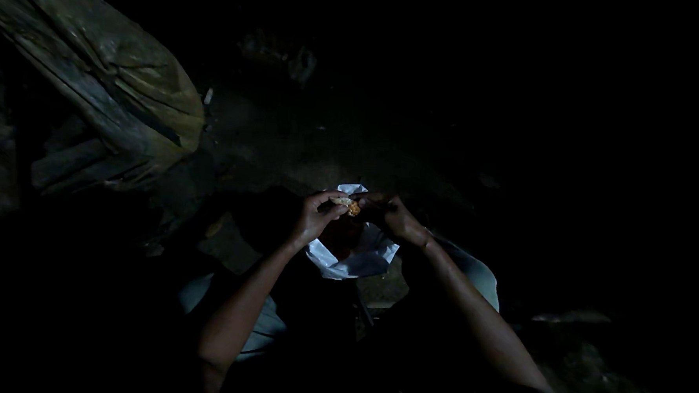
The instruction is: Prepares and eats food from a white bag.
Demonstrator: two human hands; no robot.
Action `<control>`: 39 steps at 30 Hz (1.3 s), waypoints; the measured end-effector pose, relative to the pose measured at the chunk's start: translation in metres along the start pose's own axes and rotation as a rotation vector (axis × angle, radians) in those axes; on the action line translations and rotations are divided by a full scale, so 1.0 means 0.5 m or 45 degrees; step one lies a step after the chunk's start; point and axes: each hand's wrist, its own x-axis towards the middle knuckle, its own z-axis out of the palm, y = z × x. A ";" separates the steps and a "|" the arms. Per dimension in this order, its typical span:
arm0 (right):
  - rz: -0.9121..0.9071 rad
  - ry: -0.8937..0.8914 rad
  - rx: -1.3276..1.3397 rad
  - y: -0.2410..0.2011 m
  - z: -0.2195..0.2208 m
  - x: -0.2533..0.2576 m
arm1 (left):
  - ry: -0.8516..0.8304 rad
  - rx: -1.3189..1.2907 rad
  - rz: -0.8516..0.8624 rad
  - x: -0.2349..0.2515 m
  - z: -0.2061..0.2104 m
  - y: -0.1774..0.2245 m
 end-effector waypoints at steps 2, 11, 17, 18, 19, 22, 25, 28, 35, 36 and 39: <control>-0.016 0.023 -0.051 0.002 0.003 0.001 | -0.035 0.012 0.027 0.000 0.001 -0.002; 0.099 0.025 -0.051 -0.021 0.004 -0.007 | -0.103 -0.057 -0.028 -0.002 -0.003 0.008; 0.092 -0.009 -0.015 -0.018 0.001 -0.006 | -0.067 -0.084 -0.063 0.000 0.000 0.008; 0.085 -0.021 -0.035 -0.013 0.000 -0.004 | -0.062 -0.081 -0.062 0.000 0.000 0.005; 0.082 -0.031 -0.058 -0.010 -0.001 -0.003 | -0.063 -0.083 -0.055 0.002 0.001 -0.003; 0.071 -0.045 -0.140 0.001 -0.001 0.000 | -0.054 -0.079 -0.018 0.005 0.005 -0.019; 0.080 -0.034 -0.195 -0.009 0.008 -0.005 | -0.054 -0.004 -0.055 -0.006 0.008 0.001; 0.091 -0.050 -0.317 -0.015 0.010 -0.007 | -0.052 0.003 -0.068 -0.003 0.010 -0.009; 0.078 -0.075 -0.415 -0.023 0.009 -0.008 | -0.123 -0.039 -0.017 -0.003 0.006 -0.017; 0.053 -0.081 -0.390 -0.025 0.005 -0.009 | -0.152 -0.032 -0.033 -0.007 0.001 -0.011; -0.004 -0.065 -0.371 -0.026 -0.009 -0.011 | -0.160 -0.043 -0.089 -0.005 -0.004 0.003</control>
